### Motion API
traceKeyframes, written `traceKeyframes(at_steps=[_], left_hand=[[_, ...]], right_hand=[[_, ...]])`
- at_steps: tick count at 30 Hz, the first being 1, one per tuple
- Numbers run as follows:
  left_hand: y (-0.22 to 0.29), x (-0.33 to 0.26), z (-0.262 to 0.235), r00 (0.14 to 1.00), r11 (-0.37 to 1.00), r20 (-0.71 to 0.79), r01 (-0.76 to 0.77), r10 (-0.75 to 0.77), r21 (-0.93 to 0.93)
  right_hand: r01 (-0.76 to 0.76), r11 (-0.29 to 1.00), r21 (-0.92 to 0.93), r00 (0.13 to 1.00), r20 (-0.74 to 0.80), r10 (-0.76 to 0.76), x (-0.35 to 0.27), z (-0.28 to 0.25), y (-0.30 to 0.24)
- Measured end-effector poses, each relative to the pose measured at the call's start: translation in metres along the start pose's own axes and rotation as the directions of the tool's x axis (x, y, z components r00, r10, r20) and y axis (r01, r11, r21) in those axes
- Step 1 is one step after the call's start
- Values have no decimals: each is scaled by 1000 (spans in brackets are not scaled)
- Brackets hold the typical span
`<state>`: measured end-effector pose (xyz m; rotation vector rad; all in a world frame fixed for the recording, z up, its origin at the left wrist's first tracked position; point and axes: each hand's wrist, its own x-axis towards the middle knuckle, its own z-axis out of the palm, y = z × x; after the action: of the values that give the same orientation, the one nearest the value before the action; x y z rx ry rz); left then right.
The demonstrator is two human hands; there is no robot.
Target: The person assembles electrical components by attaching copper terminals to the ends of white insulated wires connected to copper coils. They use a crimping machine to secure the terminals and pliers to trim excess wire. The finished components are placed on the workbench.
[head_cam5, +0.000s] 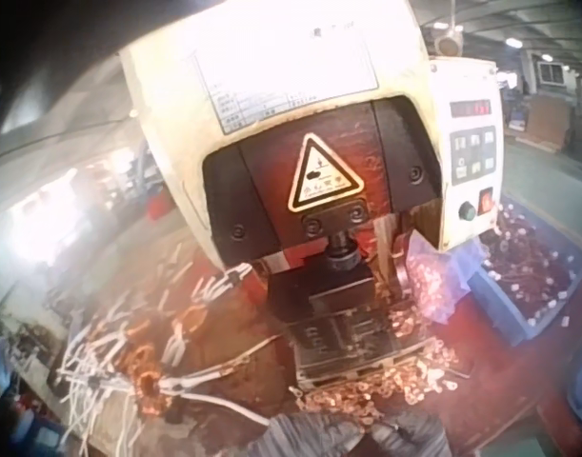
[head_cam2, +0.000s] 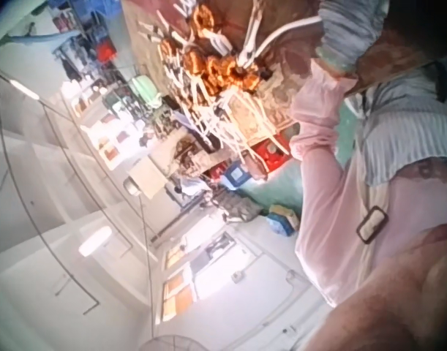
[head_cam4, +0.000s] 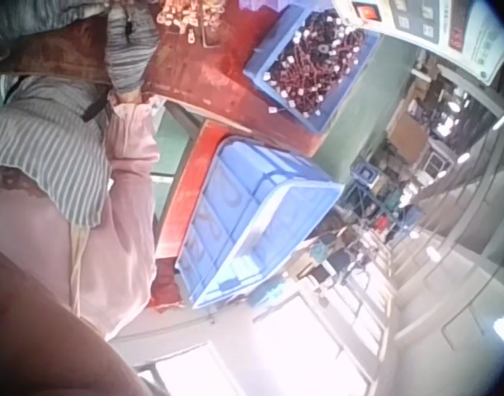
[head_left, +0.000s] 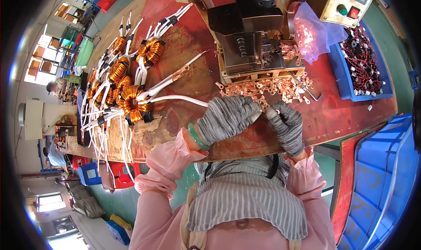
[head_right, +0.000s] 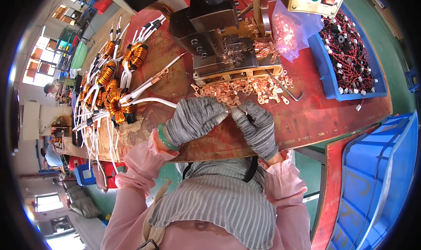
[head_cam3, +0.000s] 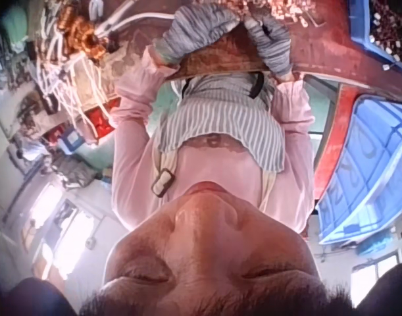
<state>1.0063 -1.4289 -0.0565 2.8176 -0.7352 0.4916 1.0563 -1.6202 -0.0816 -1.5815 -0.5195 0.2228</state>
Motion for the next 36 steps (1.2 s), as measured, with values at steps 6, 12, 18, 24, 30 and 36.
traceKeyframes(at_steps=[6,12,18,24,30,36], left_hand=[[-37,-18,-44,971,968,102,226,-215,-110],[-122,-117,-118,654,654,296,408,-696,638],[-135,-100,-97,622,619,317,355,-716,701],[-157,-119,-77,637,614,295,363,-712,701],[-108,-126,-101,828,619,9,412,-561,668],[-89,-171,-96,925,641,-194,368,-328,674]], right_hand=[[-40,999,-24,999,26,40,-2,-5,11],[-30,999,-43,999,36,32,-2,-1,9],[-17,999,29,999,40,16,-5,0,11],[-41,999,16,997,60,40,-7,0,5],[-141,969,201,990,45,134,-17,-6,11],[-112,933,342,992,101,82,-24,-5,10]])
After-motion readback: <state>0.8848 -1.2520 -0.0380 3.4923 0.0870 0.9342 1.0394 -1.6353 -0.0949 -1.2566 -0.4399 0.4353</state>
